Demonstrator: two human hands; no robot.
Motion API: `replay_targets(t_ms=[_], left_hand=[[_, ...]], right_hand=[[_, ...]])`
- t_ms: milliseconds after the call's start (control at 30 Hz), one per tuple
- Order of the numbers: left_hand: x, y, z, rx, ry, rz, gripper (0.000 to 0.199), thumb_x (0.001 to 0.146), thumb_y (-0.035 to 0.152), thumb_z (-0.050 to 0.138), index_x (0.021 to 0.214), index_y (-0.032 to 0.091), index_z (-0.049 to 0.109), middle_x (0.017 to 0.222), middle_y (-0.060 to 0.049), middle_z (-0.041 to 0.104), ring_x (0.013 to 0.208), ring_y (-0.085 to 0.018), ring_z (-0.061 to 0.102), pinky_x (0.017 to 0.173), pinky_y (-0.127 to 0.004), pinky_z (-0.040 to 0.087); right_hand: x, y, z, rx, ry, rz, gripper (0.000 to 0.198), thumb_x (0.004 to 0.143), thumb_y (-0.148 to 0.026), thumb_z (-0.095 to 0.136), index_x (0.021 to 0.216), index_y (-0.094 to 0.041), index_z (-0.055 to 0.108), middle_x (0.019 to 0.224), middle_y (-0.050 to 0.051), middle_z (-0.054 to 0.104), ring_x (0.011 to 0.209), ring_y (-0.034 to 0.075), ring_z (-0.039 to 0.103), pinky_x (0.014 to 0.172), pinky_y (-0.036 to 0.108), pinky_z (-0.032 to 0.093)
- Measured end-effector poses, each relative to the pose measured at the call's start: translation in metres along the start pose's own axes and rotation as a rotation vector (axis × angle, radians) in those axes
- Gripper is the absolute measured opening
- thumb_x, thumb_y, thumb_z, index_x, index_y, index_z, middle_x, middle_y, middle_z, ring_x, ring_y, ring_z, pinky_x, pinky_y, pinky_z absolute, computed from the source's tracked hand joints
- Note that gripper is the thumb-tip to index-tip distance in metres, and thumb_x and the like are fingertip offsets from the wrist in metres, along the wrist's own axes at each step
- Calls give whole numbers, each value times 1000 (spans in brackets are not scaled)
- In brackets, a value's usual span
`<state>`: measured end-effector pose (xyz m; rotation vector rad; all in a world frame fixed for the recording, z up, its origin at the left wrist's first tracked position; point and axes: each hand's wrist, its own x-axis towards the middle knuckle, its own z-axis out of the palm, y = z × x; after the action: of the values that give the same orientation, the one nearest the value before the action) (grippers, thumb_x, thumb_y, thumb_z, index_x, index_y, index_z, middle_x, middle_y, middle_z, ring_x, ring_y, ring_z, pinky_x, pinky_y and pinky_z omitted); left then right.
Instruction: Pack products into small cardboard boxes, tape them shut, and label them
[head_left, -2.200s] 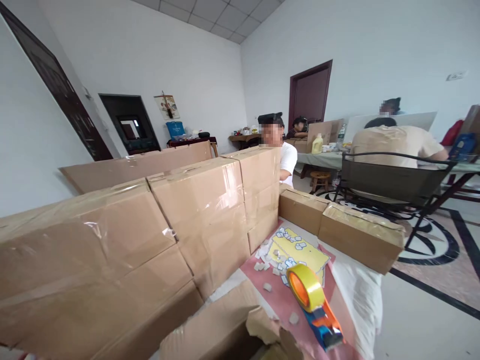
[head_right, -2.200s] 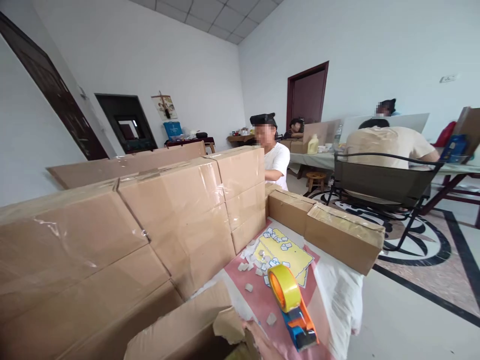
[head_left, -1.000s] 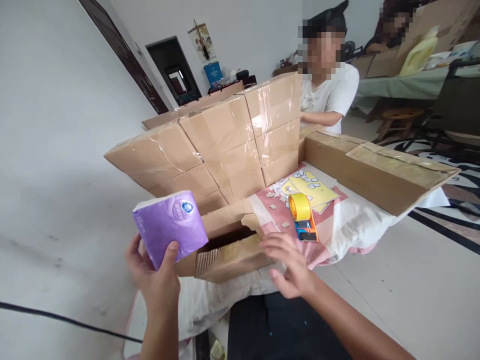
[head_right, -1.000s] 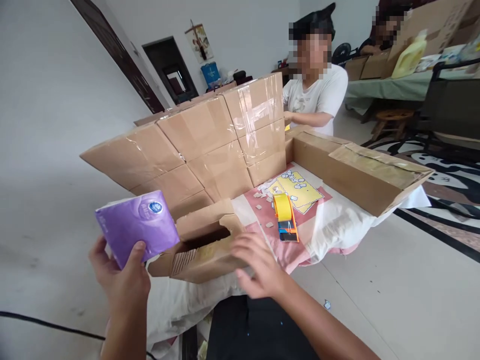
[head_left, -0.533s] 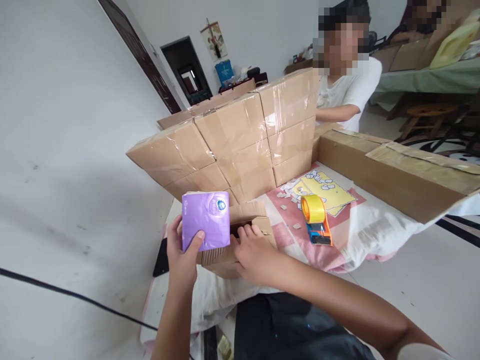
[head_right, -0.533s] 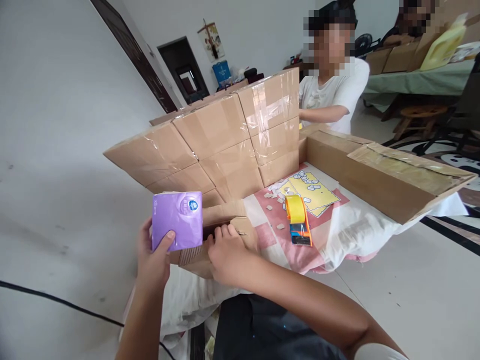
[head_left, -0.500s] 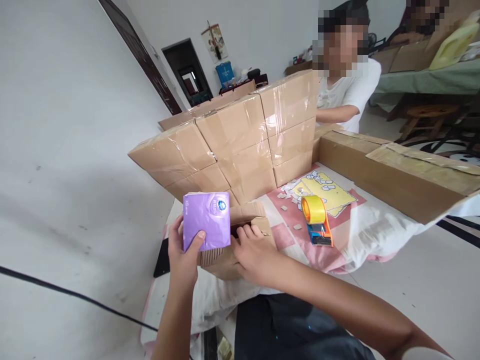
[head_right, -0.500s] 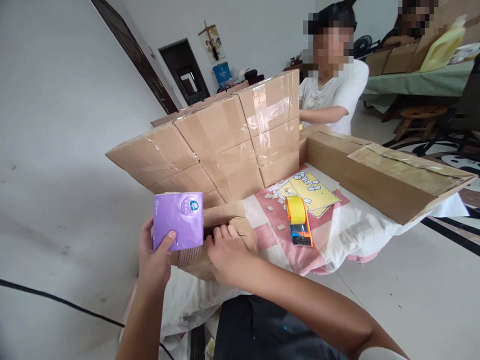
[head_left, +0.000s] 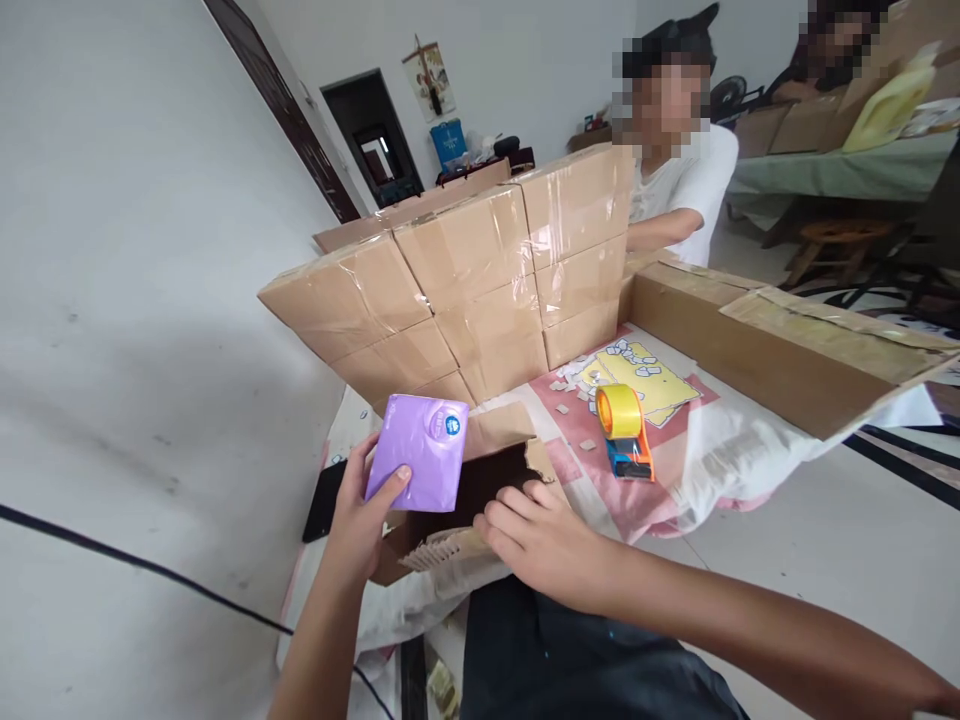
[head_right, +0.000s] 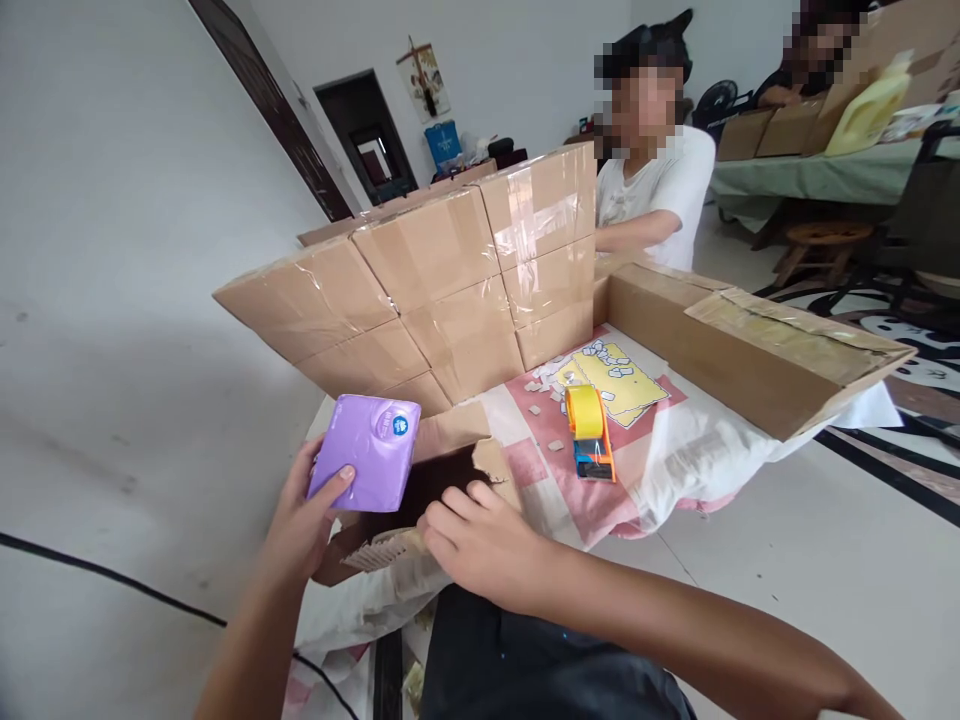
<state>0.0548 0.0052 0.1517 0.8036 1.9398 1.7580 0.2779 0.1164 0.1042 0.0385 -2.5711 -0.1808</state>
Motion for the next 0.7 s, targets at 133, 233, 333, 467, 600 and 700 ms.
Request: replay_targets(t_ms=[133, 233, 333, 467, 600, 700], left_hand=[[2, -11, -2, 105, -75, 17, 70, 72, 46, 81, 134, 29, 53, 130, -7, 63, 116, -26, 62, 93, -36, 52], [3, -14, -5, 217, -150, 26, 69, 72, 47, 80, 133, 26, 56, 135, -9, 61, 122, -28, 59, 97, -38, 50], [2, -6, -12, 266, -140, -14, 62, 74, 52, 76, 127, 24, 62, 127, -10, 66, 105, -27, 66, 80, -34, 55], [0, 11, -24, 347, -238, -157, 57, 76, 56, 72, 125, 27, 65, 111, -7, 70, 62, -17, 61, 44, -25, 43], [-2, 23, -23, 397, -415, -149, 58, 78, 52, 72, 130, 29, 62, 101, -5, 70, 64, -17, 61, 43, -23, 41], [-2, 25, -14, 449, -535, -78, 51, 78, 47, 73, 126, 29, 66, 111, -6, 71, 92, -25, 67, 65, -28, 54]], right_hand=[[8, -1, -15, 20, -90, 34, 11, 96, -14, 53, 100, -18, 62, 91, 6, 63, 81, 21, 51, 74, 39, 34], [4, 2, -18, 33, -167, 122, 6, 90, -14, 60, 94, -18, 62, 91, 7, 62, 81, 23, 52, 71, 39, 35], [-8, 9, -15, 90, -215, 173, 14, 86, -16, 63, 100, -17, 64, 104, 11, 65, 93, 27, 54, 77, 42, 41], [-16, 17, -15, 225, -233, 265, 54, 83, -47, 71, 124, -13, 65, 138, 21, 57, 116, 38, 52, 93, 51, 45], [-5, 24, -25, 336, -291, 340, 82, 76, -77, 64, 121, -10, 70, 159, 27, 35, 125, 48, 53, 100, 60, 44], [6, 32, -27, 367, -313, 437, 83, 79, -81, 56, 115, -8, 71, 158, 28, 37, 121, 49, 59, 96, 59, 49]])
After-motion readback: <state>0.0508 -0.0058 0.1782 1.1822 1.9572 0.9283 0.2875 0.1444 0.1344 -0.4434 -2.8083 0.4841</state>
